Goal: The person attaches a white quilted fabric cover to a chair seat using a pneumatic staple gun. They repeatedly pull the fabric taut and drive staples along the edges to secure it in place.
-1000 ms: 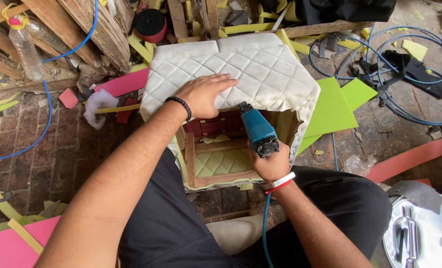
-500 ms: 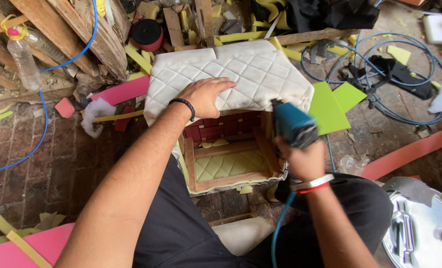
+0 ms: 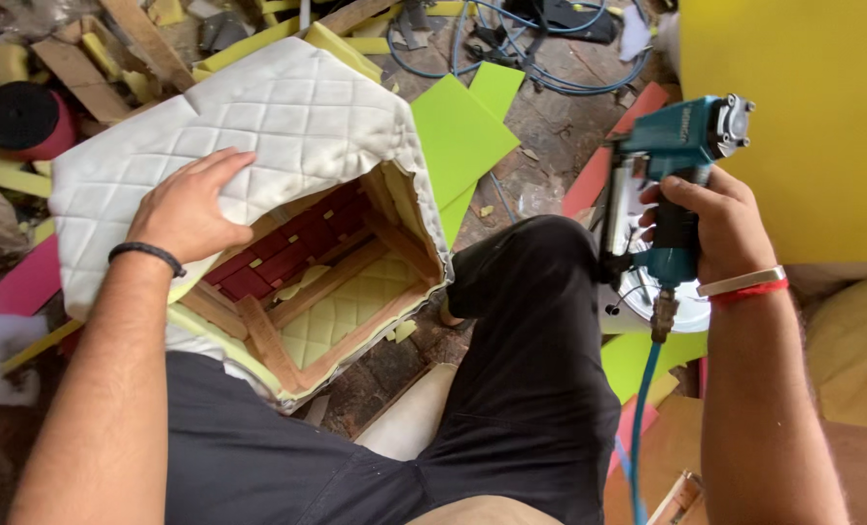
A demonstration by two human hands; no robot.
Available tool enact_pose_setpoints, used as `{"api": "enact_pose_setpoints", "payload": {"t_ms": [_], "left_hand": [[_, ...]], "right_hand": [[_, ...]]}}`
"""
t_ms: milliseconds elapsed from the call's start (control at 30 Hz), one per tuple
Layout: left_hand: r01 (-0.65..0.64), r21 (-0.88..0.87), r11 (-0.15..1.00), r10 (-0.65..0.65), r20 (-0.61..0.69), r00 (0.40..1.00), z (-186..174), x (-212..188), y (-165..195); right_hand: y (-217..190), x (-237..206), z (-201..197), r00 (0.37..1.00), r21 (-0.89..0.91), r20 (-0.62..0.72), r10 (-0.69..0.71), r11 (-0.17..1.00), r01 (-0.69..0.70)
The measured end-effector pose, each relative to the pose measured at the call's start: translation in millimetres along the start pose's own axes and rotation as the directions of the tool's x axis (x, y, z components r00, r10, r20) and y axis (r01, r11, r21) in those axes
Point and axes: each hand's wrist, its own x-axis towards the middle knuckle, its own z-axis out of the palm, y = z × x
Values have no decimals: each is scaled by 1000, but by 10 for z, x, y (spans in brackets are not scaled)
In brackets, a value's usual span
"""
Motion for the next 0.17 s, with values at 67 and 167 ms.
{"api": "enact_pose_setpoints", "payload": {"t_ms": [67, 167], "left_hand": [[49, 27, 998, -50, 19, 999, -52, -13, 87], [106, 95, 990, -112, 61, 992, -81, -14, 214]], "right_hand": [[273, 142, -316, 996, -166, -78, -44, 986, 30], [882, 433, -714, 979, -629, -182, -92, 776, -44]]}}
